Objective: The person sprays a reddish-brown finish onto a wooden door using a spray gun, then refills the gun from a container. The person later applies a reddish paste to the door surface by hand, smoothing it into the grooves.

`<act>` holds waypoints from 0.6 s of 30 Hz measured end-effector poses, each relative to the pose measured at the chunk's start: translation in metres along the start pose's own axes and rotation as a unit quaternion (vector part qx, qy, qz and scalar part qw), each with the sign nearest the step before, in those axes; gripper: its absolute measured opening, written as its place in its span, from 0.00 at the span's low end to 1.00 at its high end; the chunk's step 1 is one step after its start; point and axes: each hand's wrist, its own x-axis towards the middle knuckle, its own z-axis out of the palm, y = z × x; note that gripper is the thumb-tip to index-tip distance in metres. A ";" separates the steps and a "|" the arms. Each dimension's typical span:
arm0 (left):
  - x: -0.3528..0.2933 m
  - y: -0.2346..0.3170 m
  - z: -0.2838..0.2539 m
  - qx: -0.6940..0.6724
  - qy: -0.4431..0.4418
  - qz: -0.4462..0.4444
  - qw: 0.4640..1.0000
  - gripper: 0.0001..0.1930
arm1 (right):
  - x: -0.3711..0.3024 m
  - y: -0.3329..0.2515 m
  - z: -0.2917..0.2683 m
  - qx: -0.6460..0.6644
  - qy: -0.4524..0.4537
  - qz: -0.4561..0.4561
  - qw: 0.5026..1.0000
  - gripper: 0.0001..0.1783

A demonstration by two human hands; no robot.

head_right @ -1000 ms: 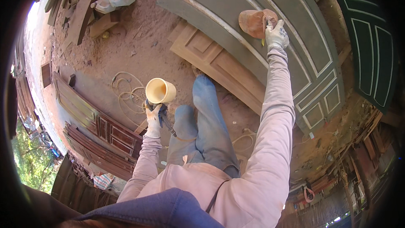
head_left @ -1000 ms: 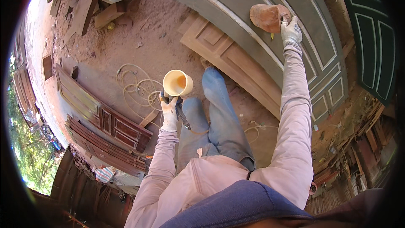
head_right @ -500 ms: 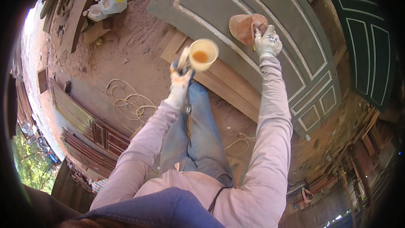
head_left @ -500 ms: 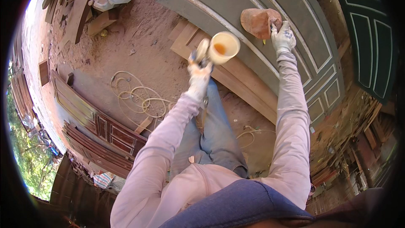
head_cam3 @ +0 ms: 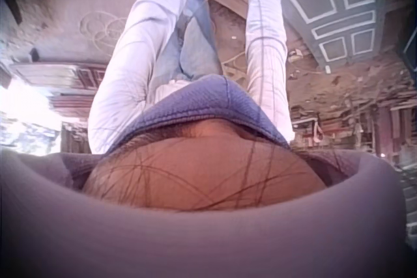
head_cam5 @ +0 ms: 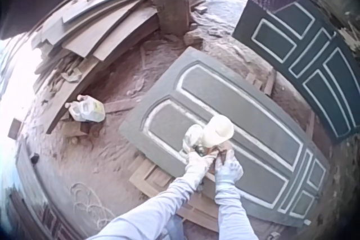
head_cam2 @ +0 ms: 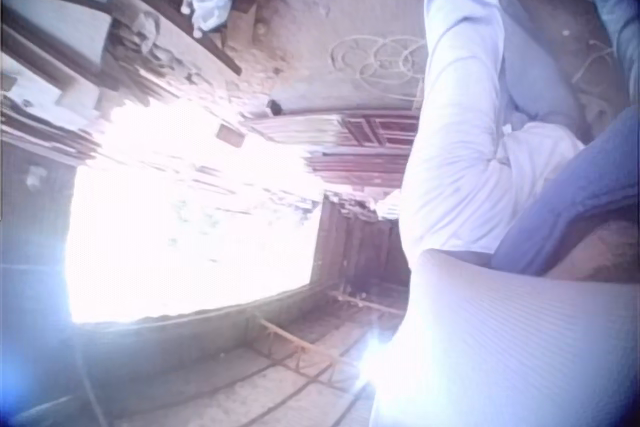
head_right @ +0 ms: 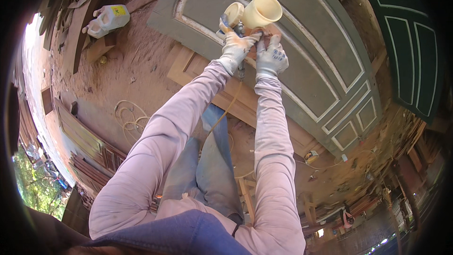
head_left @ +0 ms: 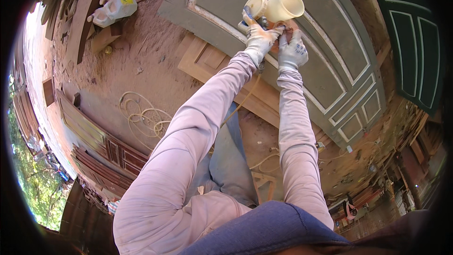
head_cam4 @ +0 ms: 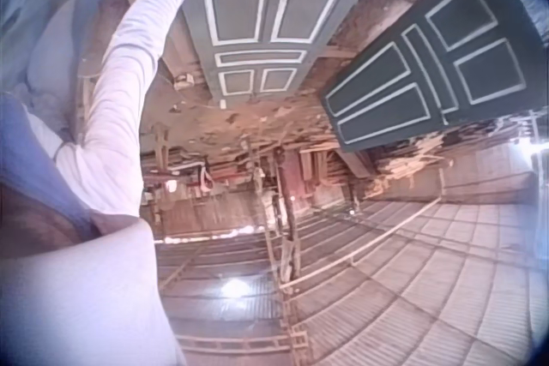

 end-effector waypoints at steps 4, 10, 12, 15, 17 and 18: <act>0.006 -0.003 -0.007 0.126 0.055 0.057 0.989 0.67 | 0.004 0.001 -0.003 0.060 0.036 -0.109 0.992 0.20; 0.019 0.022 0.000 0.240 -0.004 -0.075 0.968 0.60 | 0.023 0.023 -0.006 0.030 0.043 -0.287 0.957 0.16; 0.019 0.010 0.003 0.241 0.007 -0.005 0.971 0.58 | 0.031 0.029 -0.006 0.030 0.028 -0.332 0.943 0.15; 0.032 -0.005 0.006 0.190 0.009 0.009 0.982 0.60 | 0.044 0.033 -0.011 0.017 0.012 -0.424 0.905 0.14; 0.043 -0.017 0.008 0.180 0.043 0.025 0.982 0.60 | 0.061 0.026 -0.019 0.018 0.021 -0.550 0.835 0.14; 0.053 -0.022 0.003 0.177 0.064 0.034 0.982 0.60 | 0.071 0.020 -0.024 0.021 0.028 -0.610 0.791 0.14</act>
